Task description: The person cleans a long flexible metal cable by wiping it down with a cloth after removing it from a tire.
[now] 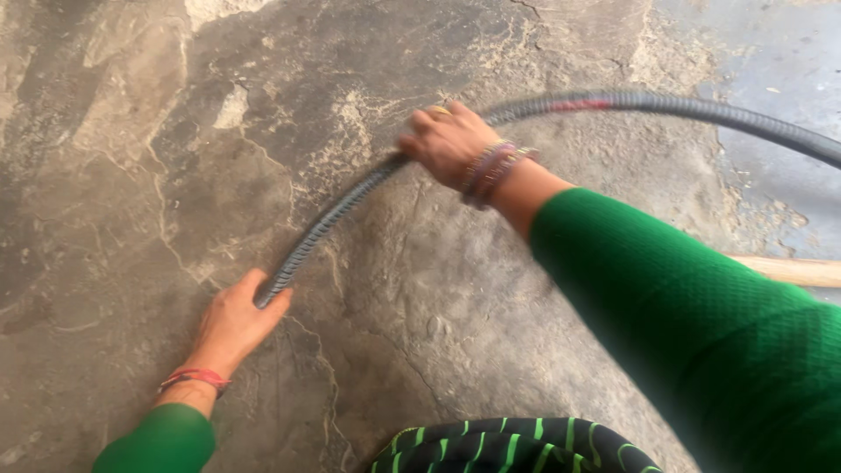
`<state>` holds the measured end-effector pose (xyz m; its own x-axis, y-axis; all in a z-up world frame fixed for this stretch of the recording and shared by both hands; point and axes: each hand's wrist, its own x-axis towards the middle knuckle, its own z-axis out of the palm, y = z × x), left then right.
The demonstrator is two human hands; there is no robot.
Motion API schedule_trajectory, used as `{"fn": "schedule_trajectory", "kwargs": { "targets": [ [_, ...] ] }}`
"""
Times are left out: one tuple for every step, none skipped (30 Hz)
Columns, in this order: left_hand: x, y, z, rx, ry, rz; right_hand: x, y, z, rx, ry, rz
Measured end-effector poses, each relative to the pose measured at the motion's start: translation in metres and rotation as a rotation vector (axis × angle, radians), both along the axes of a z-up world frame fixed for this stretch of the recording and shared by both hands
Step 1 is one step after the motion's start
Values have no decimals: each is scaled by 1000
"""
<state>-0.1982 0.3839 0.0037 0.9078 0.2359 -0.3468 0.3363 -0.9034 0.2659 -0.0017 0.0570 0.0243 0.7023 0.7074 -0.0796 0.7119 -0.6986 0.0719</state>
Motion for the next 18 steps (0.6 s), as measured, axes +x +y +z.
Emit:
{"fn": "schedule_trajectory", "kwargs": {
  "targets": [
    [2,-3,6,-19,13,20,2,14,9,-38,30,-6],
    [5,-6,12,-38,27,40,2,26,17,-75,61,-13],
    [6,-10,17,-34,22,41,-1,37,25,-71,56,-12],
    [8,-14,22,-147,-90,57,-5,47,30,-27,33,39],
    [9,-17,26,-263,-205,76,-9,56,35,14,9,94],
    [14,-18,30,-261,-210,81,-14,67,39,15,4,100],
    [20,-18,34,-302,-285,81,-22,79,41,57,-37,174],
    [26,-18,37,-341,-360,81,-30,89,44,99,-77,247],
    [32,-18,40,-341,-363,87,-36,96,46,99,-79,254],
    [38,-18,42,-283,-300,77,-43,103,49,140,-117,293],
    [40,-15,46,-224,-238,66,-49,110,51,183,-156,332],
    [39,-12,48,-222,-242,72,-54,116,54,184,-159,339],
    [37,-10,48,-192,-237,80,-60,122,55,169,-113,320],
    [35,-6,47,-161,-232,89,-65,127,54,154,-68,300],
    [32,-2,44,-165,-231,97,-72,133,51,150,-65,308],
    [31,5,41,-128,-292,99,-79,138,46,361,-232,390],
    [26,12,38,-90,-351,101,-87,144,41,577,-396,467],
    [21,19,34,-92,-347,110,-98,148,35,576,-388,474]
  ]
}}
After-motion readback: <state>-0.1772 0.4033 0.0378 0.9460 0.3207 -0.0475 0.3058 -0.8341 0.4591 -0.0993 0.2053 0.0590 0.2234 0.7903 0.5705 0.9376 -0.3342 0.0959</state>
